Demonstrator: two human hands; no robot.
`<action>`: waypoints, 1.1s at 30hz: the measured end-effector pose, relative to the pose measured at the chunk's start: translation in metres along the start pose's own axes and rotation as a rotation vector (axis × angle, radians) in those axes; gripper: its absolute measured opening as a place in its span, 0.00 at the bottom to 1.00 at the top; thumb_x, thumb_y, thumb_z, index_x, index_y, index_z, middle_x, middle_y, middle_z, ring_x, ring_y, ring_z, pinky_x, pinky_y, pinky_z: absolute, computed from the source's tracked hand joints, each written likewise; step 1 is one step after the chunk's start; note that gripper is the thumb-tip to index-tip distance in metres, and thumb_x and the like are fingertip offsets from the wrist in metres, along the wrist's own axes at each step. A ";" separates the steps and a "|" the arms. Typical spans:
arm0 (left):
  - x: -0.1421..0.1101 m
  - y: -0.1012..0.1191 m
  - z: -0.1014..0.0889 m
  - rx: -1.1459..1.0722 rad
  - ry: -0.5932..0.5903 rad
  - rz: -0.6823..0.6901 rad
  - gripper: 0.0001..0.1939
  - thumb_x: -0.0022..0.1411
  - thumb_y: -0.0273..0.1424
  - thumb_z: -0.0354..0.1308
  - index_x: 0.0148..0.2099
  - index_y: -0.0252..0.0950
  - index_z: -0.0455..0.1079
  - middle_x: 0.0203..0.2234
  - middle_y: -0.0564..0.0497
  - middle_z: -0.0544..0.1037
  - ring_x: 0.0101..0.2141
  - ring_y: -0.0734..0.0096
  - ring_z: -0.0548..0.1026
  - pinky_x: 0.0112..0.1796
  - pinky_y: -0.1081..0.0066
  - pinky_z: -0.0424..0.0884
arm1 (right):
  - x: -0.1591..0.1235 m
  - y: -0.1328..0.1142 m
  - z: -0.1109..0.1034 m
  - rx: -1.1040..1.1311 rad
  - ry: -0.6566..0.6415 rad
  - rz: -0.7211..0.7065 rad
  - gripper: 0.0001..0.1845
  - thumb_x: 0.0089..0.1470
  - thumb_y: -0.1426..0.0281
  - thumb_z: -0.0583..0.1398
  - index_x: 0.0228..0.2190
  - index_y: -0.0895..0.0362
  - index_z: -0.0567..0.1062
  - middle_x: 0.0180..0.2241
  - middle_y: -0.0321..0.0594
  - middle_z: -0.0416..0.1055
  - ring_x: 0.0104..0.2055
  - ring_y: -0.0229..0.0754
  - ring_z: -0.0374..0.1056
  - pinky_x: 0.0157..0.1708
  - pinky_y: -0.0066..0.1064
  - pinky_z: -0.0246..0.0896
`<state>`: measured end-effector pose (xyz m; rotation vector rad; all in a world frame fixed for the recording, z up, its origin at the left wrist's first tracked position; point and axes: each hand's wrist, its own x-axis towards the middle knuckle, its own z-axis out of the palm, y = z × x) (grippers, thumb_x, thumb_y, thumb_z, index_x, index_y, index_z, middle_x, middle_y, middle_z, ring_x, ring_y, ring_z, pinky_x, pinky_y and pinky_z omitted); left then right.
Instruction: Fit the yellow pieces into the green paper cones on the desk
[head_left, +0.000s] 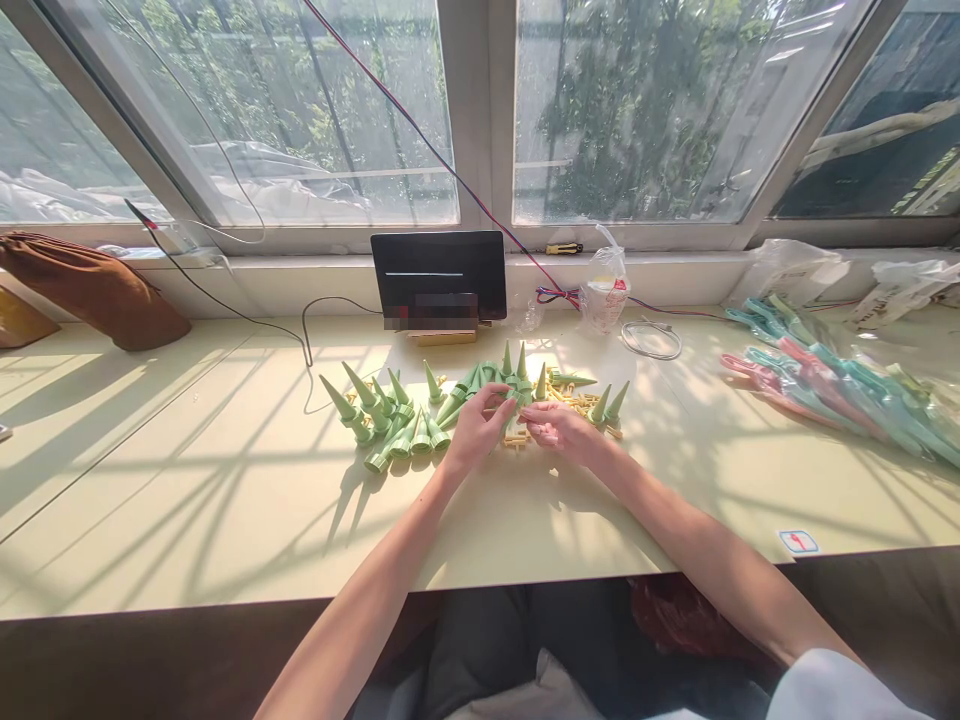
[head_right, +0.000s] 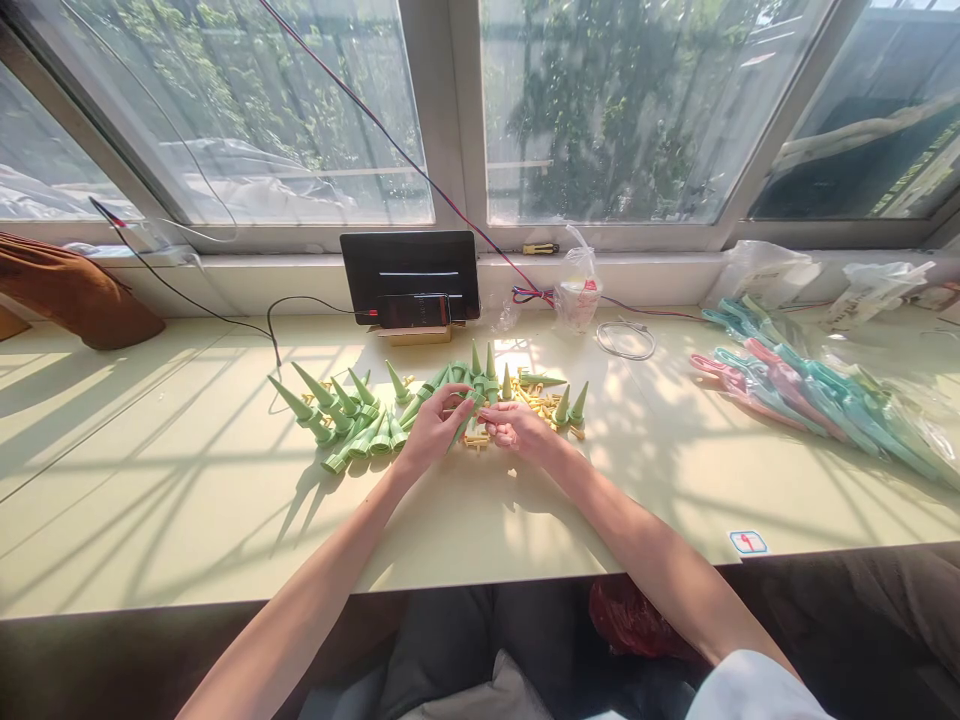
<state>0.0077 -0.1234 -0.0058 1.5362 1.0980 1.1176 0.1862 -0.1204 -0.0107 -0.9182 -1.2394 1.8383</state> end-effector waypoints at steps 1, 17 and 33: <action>0.000 0.000 0.000 -0.003 0.000 0.008 0.23 0.59 0.50 0.59 0.48 0.37 0.69 0.28 0.50 0.75 0.22 0.75 0.70 0.20 0.76 0.61 | -0.001 -0.001 0.001 0.008 -0.003 0.003 0.17 0.47 0.57 0.67 0.23 0.56 0.70 0.17 0.29 0.54 0.17 0.30 0.42 0.17 0.30 0.39; 0.004 -0.005 0.000 -0.007 0.172 -0.099 0.23 0.53 0.51 0.63 0.40 0.37 0.71 0.21 0.54 0.74 0.18 0.77 0.65 0.19 0.75 0.60 | 0.002 0.017 0.013 -0.812 0.403 -0.469 0.16 0.59 0.55 0.58 0.31 0.56 0.72 0.26 0.37 0.70 0.24 0.38 0.62 0.27 0.31 0.57; 0.002 -0.003 0.002 0.017 0.154 -0.119 0.20 0.53 0.49 0.64 0.35 0.38 0.68 0.15 0.57 0.69 0.16 0.76 0.65 0.19 0.75 0.60 | 0.006 0.020 0.004 -1.208 0.341 -0.546 0.09 0.61 0.71 0.58 0.27 0.54 0.69 0.27 0.39 0.66 0.27 0.40 0.62 0.28 0.30 0.50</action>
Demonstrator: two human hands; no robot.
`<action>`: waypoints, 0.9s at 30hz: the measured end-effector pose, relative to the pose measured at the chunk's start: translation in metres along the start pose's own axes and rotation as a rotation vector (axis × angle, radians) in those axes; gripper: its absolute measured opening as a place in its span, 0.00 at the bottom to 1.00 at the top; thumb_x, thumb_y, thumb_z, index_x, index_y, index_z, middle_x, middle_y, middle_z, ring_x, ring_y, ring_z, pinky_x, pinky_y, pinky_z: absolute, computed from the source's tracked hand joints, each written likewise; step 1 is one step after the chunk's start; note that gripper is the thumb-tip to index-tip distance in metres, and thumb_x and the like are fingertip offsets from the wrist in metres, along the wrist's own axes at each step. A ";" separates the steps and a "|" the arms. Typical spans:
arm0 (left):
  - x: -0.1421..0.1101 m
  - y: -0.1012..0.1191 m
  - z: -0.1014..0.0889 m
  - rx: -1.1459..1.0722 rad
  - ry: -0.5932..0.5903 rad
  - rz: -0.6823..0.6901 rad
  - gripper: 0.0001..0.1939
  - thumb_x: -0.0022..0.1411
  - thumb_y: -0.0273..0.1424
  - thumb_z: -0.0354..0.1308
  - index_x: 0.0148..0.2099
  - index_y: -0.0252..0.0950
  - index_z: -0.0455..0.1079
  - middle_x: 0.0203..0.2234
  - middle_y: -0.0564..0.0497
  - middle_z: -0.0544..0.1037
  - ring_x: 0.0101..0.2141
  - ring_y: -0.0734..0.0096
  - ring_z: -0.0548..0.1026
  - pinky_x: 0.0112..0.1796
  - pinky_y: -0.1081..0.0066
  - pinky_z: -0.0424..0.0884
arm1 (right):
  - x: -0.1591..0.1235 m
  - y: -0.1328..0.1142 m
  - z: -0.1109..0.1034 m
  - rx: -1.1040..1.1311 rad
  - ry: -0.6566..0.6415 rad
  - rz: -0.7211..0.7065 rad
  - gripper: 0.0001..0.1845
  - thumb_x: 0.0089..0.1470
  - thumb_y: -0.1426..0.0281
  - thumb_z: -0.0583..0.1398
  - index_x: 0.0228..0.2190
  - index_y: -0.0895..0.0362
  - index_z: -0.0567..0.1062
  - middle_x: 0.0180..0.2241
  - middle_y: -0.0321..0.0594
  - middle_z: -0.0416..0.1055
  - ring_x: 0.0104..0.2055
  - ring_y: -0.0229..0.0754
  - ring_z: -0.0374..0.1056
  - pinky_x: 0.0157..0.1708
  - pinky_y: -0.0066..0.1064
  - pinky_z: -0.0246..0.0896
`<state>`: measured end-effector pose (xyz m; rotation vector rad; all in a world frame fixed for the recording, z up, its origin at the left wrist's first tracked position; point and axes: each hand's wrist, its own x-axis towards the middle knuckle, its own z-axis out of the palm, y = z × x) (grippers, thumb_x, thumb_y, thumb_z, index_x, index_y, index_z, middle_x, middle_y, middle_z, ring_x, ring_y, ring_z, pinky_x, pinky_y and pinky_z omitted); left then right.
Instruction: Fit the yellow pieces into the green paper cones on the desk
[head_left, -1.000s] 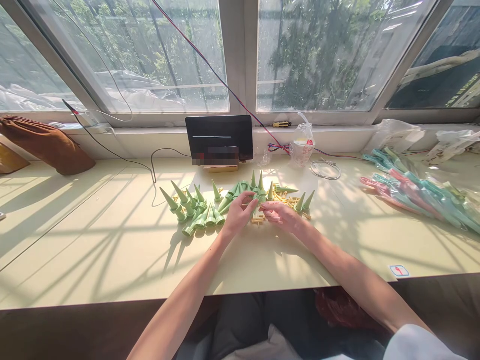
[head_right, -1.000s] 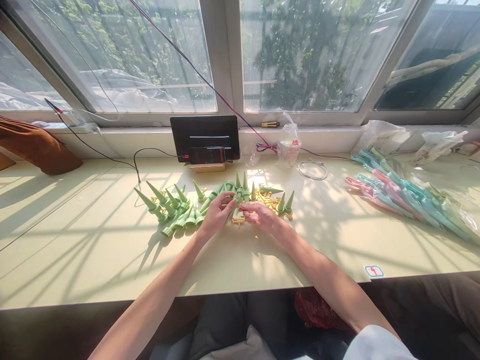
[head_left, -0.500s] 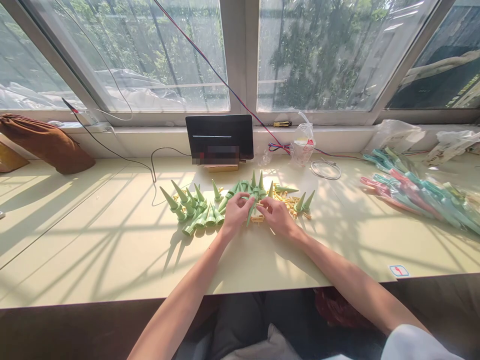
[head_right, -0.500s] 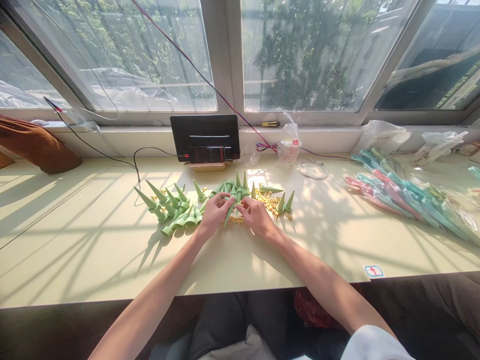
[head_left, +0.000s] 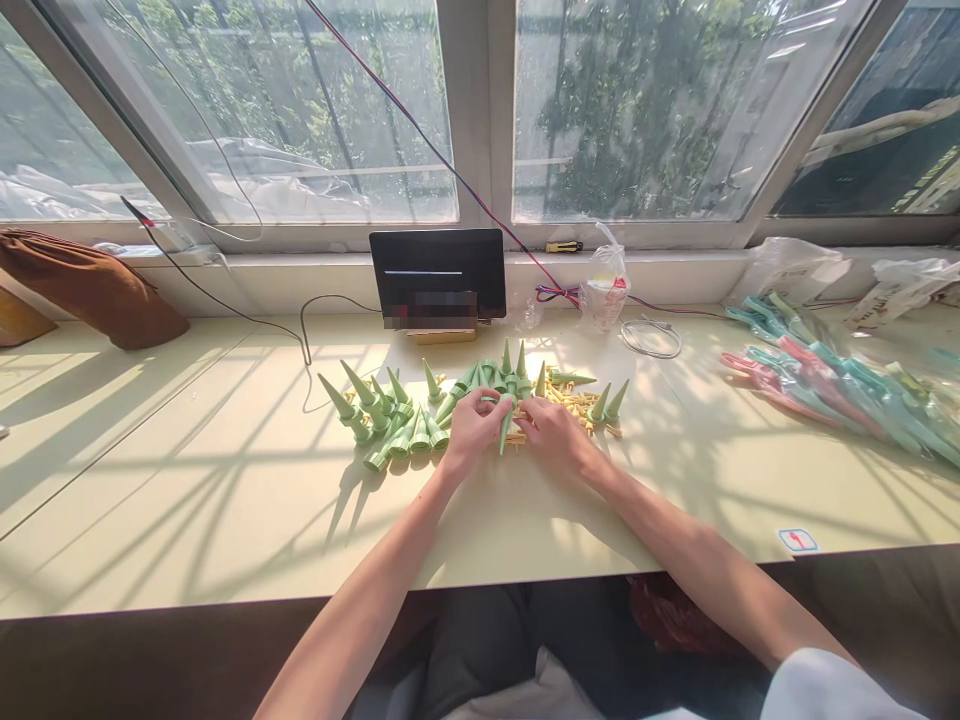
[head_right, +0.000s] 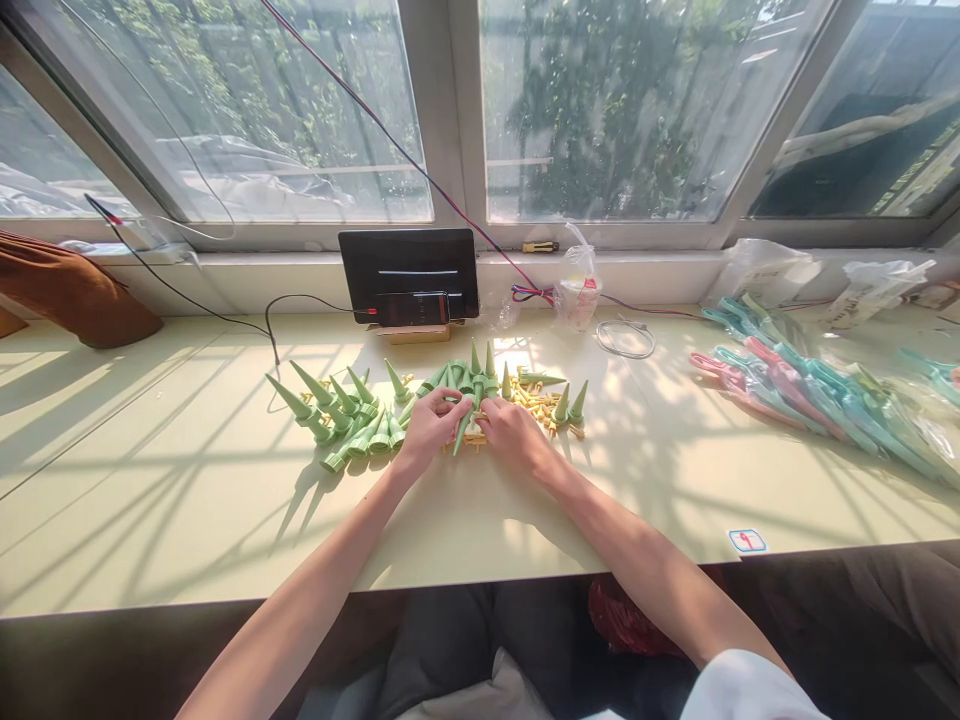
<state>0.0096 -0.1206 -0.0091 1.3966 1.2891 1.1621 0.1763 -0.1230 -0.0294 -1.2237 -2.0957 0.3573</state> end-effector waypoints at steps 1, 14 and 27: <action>0.000 -0.001 0.000 0.009 -0.005 0.005 0.19 0.53 0.49 0.64 0.35 0.38 0.68 0.15 0.57 0.69 0.16 0.76 0.65 0.19 0.75 0.60 | 0.000 -0.001 0.000 0.009 -0.002 0.003 0.10 0.61 0.71 0.58 0.27 0.54 0.68 0.27 0.39 0.66 0.27 0.40 0.62 0.28 0.30 0.49; -0.001 -0.003 0.000 0.009 -0.093 0.044 0.20 0.57 0.50 0.61 0.37 0.38 0.65 0.15 0.59 0.65 0.15 0.78 0.62 0.18 0.76 0.58 | -0.003 -0.004 -0.005 -0.091 -0.038 -0.056 0.13 0.64 0.73 0.53 0.26 0.55 0.64 0.25 0.37 0.61 0.24 0.37 0.57 0.25 0.30 0.45; -0.001 0.000 -0.002 -0.019 -0.157 0.115 0.20 0.59 0.46 0.60 0.45 0.36 0.72 0.25 0.52 0.74 0.23 0.75 0.68 0.23 0.75 0.66 | -0.001 -0.003 -0.005 0.296 -0.011 0.046 0.17 0.60 0.63 0.56 0.21 0.56 0.65 0.20 0.34 0.63 0.23 0.36 0.56 0.24 0.29 0.50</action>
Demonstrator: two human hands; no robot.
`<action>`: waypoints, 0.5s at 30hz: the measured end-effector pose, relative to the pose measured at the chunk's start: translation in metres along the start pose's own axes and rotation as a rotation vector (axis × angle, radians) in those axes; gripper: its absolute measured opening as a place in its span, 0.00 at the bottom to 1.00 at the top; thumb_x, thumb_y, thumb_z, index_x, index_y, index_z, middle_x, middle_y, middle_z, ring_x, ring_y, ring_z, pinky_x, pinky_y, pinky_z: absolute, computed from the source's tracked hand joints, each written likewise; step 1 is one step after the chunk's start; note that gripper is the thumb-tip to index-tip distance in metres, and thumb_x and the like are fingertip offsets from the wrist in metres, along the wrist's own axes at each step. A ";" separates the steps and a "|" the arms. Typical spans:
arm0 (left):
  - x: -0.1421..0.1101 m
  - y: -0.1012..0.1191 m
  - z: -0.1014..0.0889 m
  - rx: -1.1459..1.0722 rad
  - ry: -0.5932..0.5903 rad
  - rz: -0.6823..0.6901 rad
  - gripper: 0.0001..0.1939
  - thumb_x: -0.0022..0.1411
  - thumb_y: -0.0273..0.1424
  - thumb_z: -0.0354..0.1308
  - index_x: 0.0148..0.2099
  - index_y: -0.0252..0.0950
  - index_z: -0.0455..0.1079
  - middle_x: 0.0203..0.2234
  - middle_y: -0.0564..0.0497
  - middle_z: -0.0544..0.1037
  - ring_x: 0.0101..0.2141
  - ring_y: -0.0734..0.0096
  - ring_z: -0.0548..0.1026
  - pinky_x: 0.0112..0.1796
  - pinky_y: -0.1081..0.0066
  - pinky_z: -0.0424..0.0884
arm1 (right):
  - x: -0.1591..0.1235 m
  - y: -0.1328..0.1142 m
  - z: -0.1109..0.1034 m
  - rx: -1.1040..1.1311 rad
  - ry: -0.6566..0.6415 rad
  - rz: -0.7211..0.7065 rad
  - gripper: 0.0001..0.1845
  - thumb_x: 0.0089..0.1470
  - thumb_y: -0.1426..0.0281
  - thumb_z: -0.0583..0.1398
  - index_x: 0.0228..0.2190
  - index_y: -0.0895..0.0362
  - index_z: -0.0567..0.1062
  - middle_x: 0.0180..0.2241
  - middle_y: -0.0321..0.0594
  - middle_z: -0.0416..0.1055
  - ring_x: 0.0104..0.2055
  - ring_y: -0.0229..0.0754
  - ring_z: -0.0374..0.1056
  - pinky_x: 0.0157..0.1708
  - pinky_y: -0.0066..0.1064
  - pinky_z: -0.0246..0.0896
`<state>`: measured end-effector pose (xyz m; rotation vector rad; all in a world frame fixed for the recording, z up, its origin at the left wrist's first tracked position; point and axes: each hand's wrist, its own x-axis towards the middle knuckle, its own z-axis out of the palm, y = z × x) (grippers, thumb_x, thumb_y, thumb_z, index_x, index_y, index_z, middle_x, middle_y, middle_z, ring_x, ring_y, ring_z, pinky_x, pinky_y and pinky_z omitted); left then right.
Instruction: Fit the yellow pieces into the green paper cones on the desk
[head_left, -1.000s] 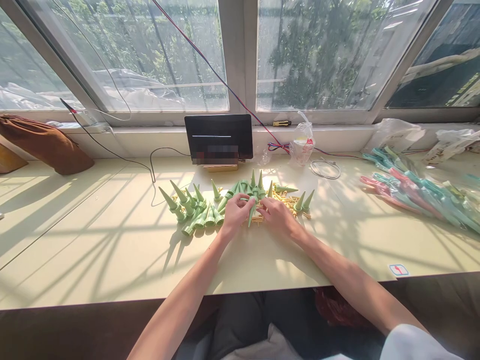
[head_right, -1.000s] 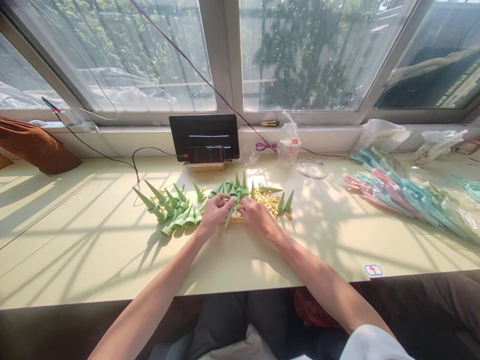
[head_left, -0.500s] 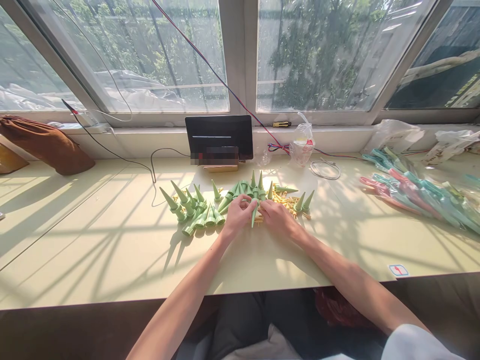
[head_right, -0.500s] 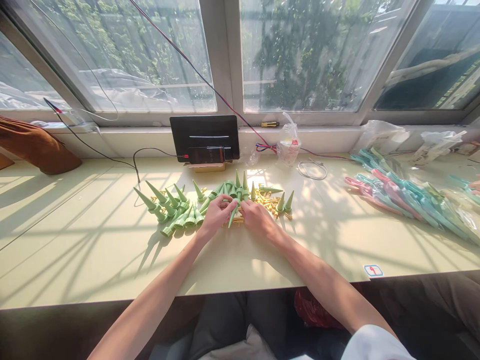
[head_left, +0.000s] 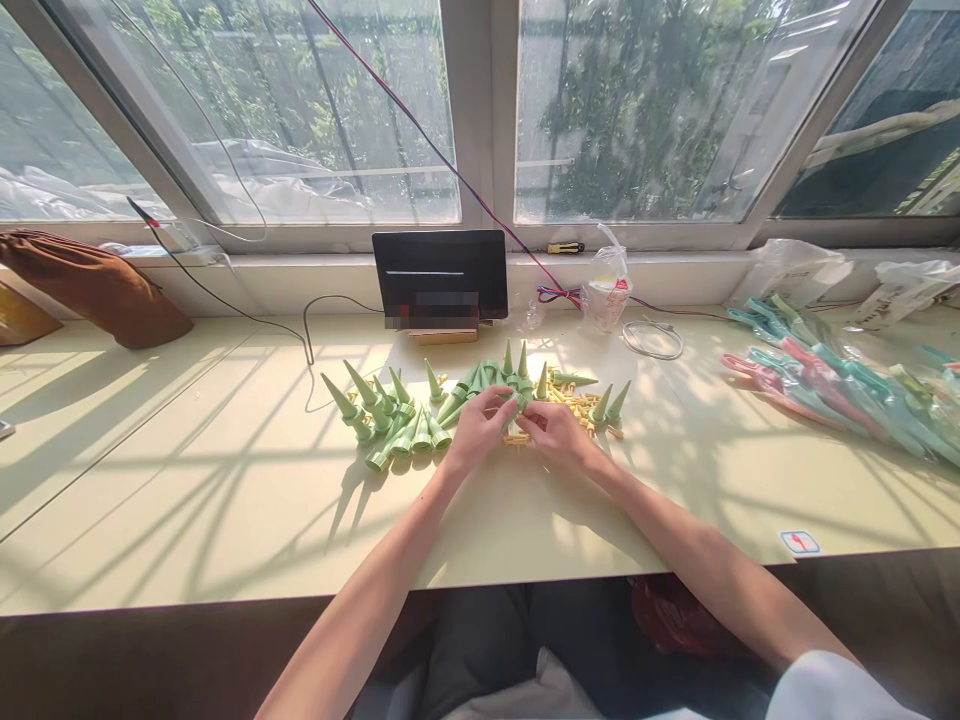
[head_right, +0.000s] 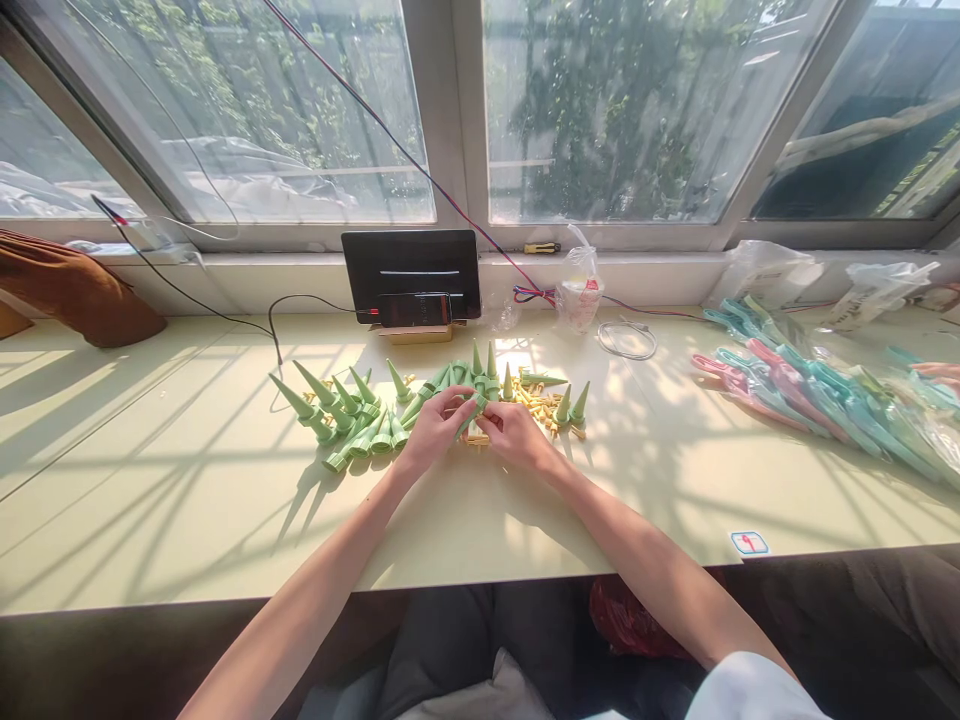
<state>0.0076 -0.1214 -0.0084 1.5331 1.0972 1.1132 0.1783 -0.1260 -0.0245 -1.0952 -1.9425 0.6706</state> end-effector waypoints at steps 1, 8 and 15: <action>0.000 0.001 0.000 -0.017 -0.005 -0.003 0.20 0.59 0.46 0.60 0.46 0.36 0.72 0.24 0.52 0.74 0.22 0.76 0.68 0.23 0.75 0.65 | 0.000 -0.002 -0.001 0.077 -0.013 0.041 0.17 0.59 0.62 0.57 0.21 0.56 0.66 0.19 0.34 0.63 0.22 0.35 0.56 0.23 0.29 0.50; 0.001 0.005 -0.002 -0.093 -0.029 -0.018 0.23 0.59 0.47 0.61 0.49 0.35 0.74 0.22 0.53 0.72 0.19 0.78 0.66 0.20 0.75 0.62 | 0.003 -0.006 -0.004 0.665 -0.146 0.297 0.18 0.52 0.58 0.64 0.21 0.57 0.69 0.14 0.29 0.59 0.15 0.31 0.52 0.17 0.27 0.43; 0.001 0.003 -0.004 -0.150 -0.052 -0.001 0.24 0.59 0.47 0.61 0.51 0.36 0.76 0.19 0.55 0.68 0.20 0.78 0.65 0.19 0.76 0.59 | 0.005 -0.012 -0.006 1.133 -0.246 0.509 0.18 0.45 0.64 0.71 0.23 0.59 0.69 0.20 0.29 0.54 0.19 0.27 0.46 0.17 0.24 0.41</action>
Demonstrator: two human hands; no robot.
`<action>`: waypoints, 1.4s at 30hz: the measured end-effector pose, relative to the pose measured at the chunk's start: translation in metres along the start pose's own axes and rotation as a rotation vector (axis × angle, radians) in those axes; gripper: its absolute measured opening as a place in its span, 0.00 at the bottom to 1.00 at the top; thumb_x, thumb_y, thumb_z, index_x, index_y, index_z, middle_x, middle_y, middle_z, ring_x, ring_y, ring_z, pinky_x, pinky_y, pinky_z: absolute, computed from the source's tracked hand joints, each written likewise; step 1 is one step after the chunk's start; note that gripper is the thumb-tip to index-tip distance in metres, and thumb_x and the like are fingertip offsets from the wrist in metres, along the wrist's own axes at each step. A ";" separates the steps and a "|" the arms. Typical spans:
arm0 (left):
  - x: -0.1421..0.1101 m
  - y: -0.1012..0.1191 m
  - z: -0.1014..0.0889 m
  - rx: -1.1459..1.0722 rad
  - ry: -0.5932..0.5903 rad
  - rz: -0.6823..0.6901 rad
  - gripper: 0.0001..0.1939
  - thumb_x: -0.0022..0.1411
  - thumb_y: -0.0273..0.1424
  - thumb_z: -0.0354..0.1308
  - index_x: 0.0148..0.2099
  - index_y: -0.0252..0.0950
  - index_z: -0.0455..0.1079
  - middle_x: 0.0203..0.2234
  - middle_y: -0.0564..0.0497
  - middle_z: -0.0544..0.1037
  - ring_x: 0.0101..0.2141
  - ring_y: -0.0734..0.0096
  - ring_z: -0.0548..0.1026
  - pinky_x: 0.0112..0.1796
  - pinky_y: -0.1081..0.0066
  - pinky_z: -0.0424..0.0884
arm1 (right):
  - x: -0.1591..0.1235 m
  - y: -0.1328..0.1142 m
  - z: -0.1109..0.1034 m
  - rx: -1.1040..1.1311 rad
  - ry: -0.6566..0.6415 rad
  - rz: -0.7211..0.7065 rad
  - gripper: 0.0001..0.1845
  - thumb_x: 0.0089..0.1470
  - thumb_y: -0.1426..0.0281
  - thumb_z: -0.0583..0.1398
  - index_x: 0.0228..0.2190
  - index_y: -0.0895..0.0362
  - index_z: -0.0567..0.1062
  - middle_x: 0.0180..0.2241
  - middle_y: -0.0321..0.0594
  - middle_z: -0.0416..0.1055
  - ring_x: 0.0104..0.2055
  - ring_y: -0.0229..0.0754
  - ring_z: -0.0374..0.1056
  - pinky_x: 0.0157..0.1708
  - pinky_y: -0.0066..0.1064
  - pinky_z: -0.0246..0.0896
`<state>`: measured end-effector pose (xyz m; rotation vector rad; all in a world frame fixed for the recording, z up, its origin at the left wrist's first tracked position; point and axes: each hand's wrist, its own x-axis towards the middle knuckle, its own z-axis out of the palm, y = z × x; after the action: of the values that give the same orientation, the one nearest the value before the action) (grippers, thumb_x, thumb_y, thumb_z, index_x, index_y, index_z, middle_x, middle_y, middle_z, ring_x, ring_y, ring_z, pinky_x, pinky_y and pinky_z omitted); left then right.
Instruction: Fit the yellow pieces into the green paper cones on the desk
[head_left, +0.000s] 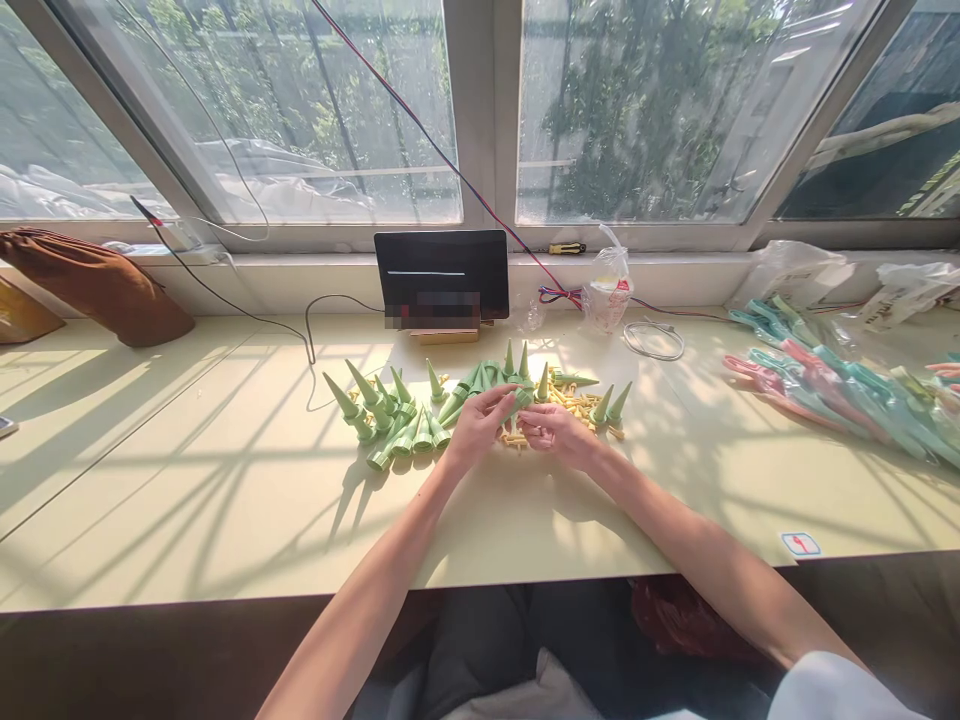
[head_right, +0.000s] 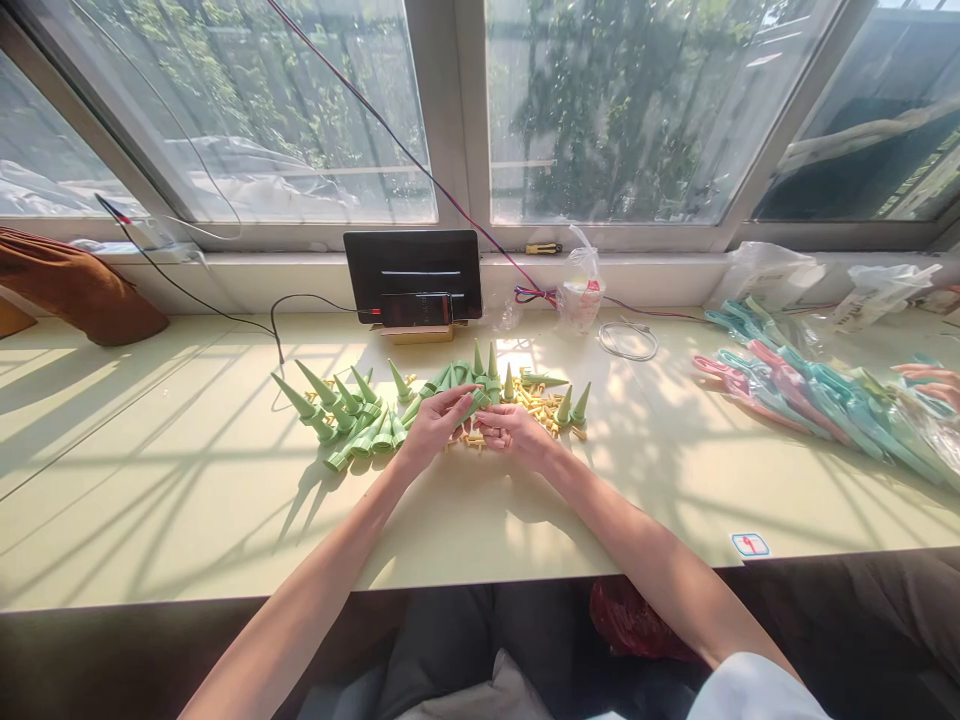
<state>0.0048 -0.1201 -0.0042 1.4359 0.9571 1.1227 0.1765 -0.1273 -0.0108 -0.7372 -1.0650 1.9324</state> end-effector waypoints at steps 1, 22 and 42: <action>0.000 0.000 0.000 -0.008 -0.002 0.002 0.24 0.59 0.47 0.61 0.51 0.36 0.76 0.19 0.55 0.68 0.20 0.78 0.64 0.19 0.76 0.59 | -0.001 -0.001 0.000 0.049 -0.013 0.022 0.17 0.45 0.65 0.71 0.24 0.59 0.70 0.21 0.29 0.54 0.19 0.27 0.46 0.17 0.24 0.42; 0.003 -0.006 0.003 0.055 0.251 -0.090 0.22 0.55 0.49 0.63 0.41 0.36 0.70 0.18 0.57 0.69 0.15 0.80 0.60 0.16 0.77 0.54 | 0.003 0.007 0.001 -0.472 0.262 -0.269 0.21 0.49 0.53 0.65 0.35 0.57 0.72 0.31 0.41 0.75 0.20 0.37 0.67 0.17 0.29 0.58; 0.001 -0.011 0.003 0.116 0.157 -0.035 0.19 0.58 0.49 0.61 0.38 0.37 0.68 0.17 0.57 0.69 0.18 0.77 0.64 0.20 0.76 0.59 | 0.001 0.013 -0.006 -0.940 0.306 -0.473 0.13 0.57 0.61 0.61 0.26 0.56 0.74 0.18 0.34 0.69 0.21 0.38 0.65 0.26 0.30 0.58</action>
<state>0.0082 -0.1180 -0.0150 1.4333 1.1704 1.1834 0.1761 -0.1279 -0.0250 -1.0968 -1.7565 0.8233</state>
